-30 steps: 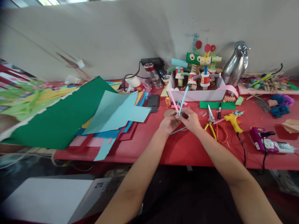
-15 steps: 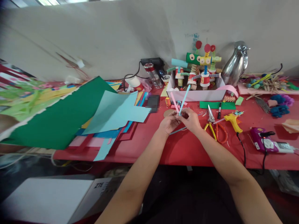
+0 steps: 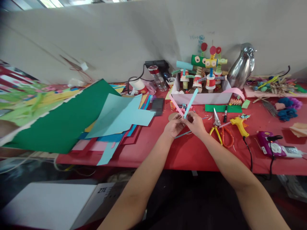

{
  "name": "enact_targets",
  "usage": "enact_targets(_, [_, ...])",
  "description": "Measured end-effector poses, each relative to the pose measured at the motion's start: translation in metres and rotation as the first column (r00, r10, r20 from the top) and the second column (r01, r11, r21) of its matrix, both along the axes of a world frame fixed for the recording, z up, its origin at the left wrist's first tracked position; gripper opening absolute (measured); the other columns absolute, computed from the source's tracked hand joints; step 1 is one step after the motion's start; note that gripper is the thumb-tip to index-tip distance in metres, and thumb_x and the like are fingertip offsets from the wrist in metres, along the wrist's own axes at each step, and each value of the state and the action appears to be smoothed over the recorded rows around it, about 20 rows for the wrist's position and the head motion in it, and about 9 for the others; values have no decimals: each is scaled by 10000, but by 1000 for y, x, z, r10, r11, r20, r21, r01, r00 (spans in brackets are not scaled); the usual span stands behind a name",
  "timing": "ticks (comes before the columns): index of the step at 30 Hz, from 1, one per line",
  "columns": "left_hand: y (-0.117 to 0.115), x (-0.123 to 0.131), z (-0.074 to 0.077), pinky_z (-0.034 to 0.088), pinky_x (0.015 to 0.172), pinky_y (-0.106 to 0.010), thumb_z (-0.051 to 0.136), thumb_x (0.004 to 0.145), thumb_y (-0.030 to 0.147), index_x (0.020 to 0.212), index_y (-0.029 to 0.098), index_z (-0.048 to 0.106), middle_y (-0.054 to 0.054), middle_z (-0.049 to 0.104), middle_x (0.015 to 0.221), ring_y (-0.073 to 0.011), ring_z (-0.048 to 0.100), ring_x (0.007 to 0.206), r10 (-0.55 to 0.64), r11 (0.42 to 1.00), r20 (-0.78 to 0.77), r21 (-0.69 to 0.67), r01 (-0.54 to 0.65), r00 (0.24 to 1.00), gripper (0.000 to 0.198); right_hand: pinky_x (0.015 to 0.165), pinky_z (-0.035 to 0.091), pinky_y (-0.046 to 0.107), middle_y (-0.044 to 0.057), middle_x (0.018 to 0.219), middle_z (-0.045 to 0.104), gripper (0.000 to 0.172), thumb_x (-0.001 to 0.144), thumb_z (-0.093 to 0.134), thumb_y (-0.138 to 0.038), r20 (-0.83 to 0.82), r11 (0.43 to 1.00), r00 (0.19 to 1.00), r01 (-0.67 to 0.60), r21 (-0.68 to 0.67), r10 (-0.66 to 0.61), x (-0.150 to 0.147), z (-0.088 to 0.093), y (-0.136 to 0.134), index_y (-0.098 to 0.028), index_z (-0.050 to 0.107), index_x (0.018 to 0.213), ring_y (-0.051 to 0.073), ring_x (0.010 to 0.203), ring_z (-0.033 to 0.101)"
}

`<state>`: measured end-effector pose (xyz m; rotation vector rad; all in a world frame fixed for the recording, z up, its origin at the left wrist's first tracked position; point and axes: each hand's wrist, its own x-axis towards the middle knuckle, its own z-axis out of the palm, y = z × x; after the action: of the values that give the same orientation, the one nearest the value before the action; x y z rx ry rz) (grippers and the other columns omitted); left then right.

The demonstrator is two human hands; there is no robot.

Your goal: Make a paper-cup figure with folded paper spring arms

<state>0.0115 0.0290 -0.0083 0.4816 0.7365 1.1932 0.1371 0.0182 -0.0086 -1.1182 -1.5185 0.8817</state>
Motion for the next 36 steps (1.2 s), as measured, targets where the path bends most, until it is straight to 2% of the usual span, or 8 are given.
enact_targets(5, [0, 2, 2, 437, 621, -229, 699, 548, -14, 665, 183, 595, 46, 591, 621, -80, 536, 579, 39, 999, -36, 28, -38, 999, 252, 574, 394, 280, -13, 687, 554, 176, 766, 648, -375, 27, 999, 1000, 10, 50, -12, 0, -4, 2, -213, 621, 827, 145, 607, 493])
enact_targets(11, [-1, 2, 4, 413, 576, -210, 712, 536, -6, 685, 180, 602, 45, 602, 628, -73, 537, 564, 29, 1000, -30, 9, -29, 999, 262, 650, 447, 313, 20, 749, 619, 124, 807, 602, -330, 47, 996, 999, 4, 94, -8, 2, -9, 5, -215, 627, 846, 180, 676, 553])
enact_targets(20, [-2, 2, 7, 417, 534, -193, 730, 549, 44, 692, 172, 602, 46, 594, 573, -63, 527, 507, 54, 996, -45, -70, -57, 997, 230, 592, 428, 283, 10, 713, 612, 131, 812, 626, -338, 94, 997, 995, 27, 73, -34, 2, -4, 5, -208, 635, 795, 165, 634, 540])
enact_targets(23, [-3, 2, 8, 419, 532, -182, 749, 552, 53, 689, 166, 604, 49, 596, 581, -55, 534, 514, 76, 996, -40, -51, -78, 996, 229, 602, 441, 279, 10, 728, 625, 123, 788, 672, -319, 149, 995, 987, 41, 88, -54, 4, -1, 2, -205, 650, 829, 163, 642, 549])
enact_targets(30, [-1, 2, 2, 414, 548, -182, 805, 530, 118, 688, 164, 593, 46, 606, 612, -66, 572, 573, 91, 996, -86, 17, -90, 992, 268, 689, 474, 310, 54, 852, 662, 100, 805, 645, -210, 356, 961, 923, 44, 273, -143, 4, 0, -5, -213, 652, 904, 209, 777, 611])
enact_targets(36, [0, 2, -1, 434, 607, -208, 811, 536, 138, 686, 166, 613, 31, 644, 643, -75, 582, 595, 90, 996, -119, 6, -90, 989, 250, 733, 485, 340, 84, 938, 667, 109, 862, 568, -199, 440, 962, 886, 25, 270, -146, 5, -3, -5, -220, 654, 924, 228, 820, 620])
